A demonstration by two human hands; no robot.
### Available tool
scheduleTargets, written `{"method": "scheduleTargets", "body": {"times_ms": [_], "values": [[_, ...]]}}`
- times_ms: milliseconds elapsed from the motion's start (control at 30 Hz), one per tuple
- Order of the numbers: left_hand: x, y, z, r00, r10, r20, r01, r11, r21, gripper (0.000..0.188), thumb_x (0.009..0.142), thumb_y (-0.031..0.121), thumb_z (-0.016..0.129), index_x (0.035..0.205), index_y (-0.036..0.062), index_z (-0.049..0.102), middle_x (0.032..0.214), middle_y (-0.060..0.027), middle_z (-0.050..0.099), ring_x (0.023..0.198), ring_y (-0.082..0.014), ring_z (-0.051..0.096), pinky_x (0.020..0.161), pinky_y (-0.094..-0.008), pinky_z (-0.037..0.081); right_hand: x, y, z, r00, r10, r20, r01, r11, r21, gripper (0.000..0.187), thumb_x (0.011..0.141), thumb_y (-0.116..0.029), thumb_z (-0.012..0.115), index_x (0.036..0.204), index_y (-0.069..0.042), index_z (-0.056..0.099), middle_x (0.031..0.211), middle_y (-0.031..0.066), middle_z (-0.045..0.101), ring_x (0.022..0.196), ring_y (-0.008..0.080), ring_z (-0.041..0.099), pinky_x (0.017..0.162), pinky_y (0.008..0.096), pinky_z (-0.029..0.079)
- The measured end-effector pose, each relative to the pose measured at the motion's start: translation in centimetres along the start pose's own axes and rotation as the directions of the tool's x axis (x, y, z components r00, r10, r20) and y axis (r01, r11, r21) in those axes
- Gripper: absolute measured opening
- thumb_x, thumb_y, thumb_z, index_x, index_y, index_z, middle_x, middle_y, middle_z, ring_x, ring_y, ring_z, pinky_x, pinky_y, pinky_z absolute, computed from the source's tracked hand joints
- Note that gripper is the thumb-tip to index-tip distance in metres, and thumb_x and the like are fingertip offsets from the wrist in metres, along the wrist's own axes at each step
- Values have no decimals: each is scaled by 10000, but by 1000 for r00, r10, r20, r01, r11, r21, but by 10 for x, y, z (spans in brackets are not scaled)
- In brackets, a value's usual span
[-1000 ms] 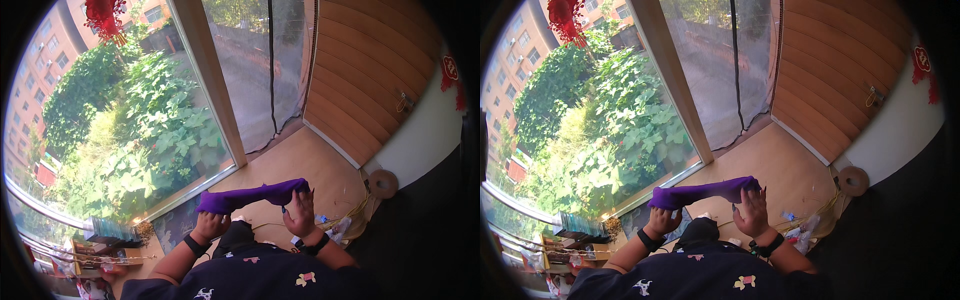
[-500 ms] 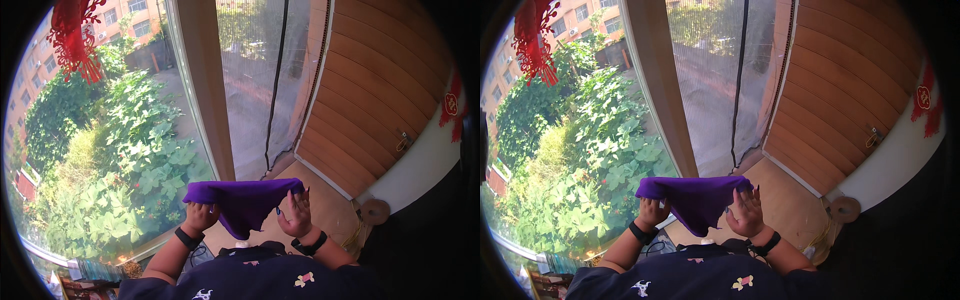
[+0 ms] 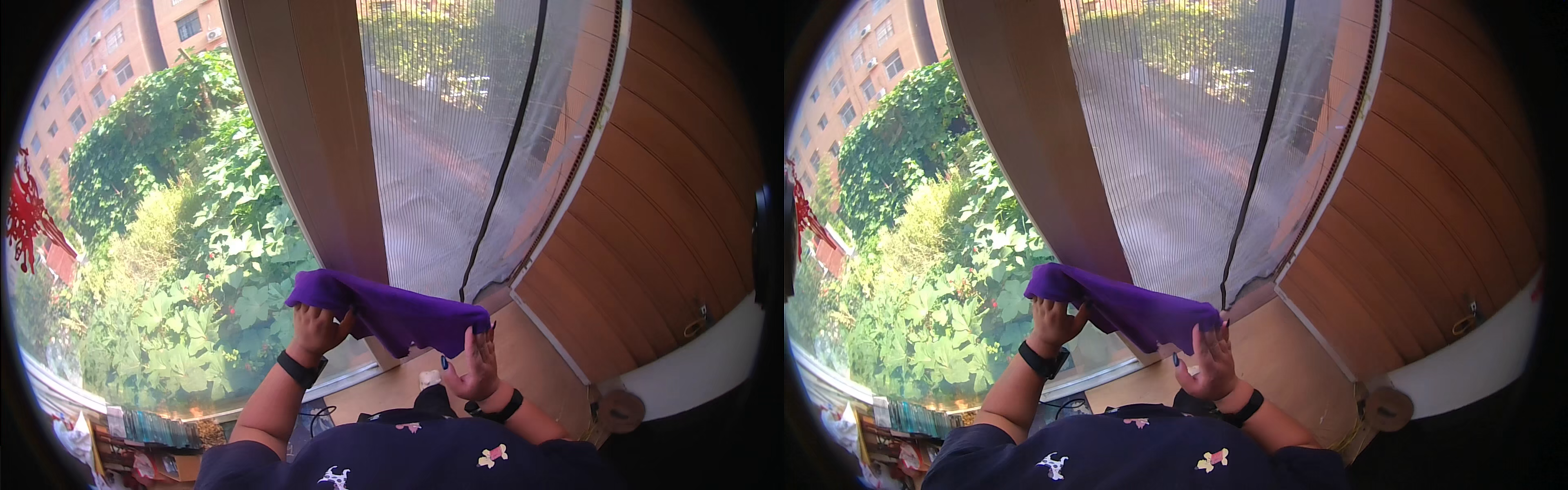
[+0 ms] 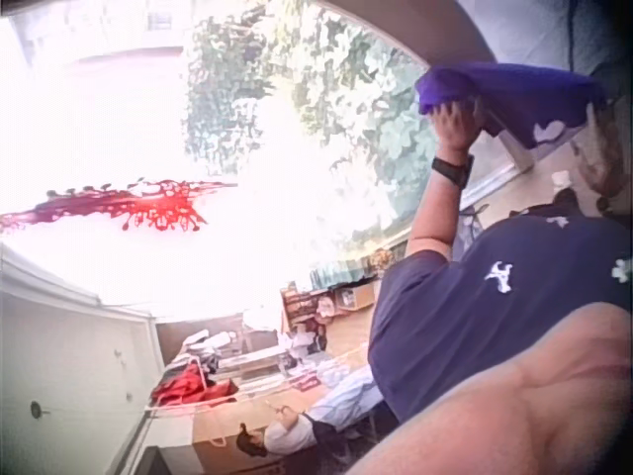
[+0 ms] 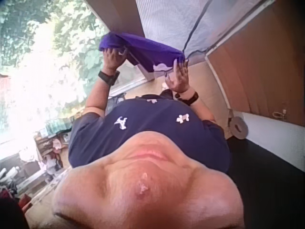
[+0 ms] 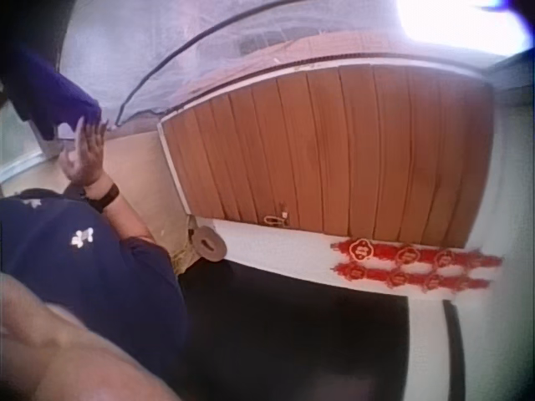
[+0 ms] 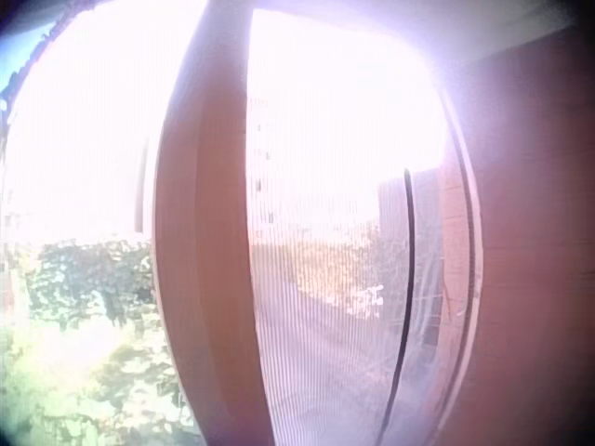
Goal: The person wipes down the surface of a black refrigerator and the wooden frame of a glass door using a purple cloth.
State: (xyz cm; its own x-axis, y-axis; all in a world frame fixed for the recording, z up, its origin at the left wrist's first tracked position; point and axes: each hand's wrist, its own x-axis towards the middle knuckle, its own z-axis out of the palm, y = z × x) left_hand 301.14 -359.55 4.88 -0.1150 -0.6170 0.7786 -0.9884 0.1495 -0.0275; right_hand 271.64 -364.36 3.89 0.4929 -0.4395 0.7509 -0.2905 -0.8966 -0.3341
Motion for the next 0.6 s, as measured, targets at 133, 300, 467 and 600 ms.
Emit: {"method": "scheduleTargets", "body": {"times_ms": [133,300,467,600], "values": [[73,-4,-18,996,26,-82,-11,984,177,456,658,258,615,1013,-16,529,1087,-228,468,1054,-397,405,918,-478,295,31,33,14,988,-151,-19,152,981,120,623,682,-217,549,1181,115,380,1310,270,284,1266,371,204,1043,442,64],[112,-9,-53,960,148,-236,-17,876,482,600,744,341,565,1145,-77,409,1195,-286,364,1131,-440,330,966,-499,231,71,49,36,944,-330,-3,324,924,201,572,689,-237,538,1137,105,438,1294,282,299,1259,382,216,1041,441,70],[103,-8,-60,981,-60,-185,136,890,436,765,814,425,488,1343,24,107,1373,-251,86,1260,-376,153,1009,-465,164,109,45,71,932,-362,-27,340,844,416,592,687,-248,549,1155,94,429,1285,278,313,1255,392,218,1038,440,97],[67,3,-32,940,-277,-200,340,816,468,710,812,394,495,1309,18,155,1329,-236,144,1219,-360,199,989,-451,193,115,40,105,940,-341,-27,298,780,549,647,693,-263,556,1195,101,372,1292,287,289,1250,404,215,1029,448,121]]}}
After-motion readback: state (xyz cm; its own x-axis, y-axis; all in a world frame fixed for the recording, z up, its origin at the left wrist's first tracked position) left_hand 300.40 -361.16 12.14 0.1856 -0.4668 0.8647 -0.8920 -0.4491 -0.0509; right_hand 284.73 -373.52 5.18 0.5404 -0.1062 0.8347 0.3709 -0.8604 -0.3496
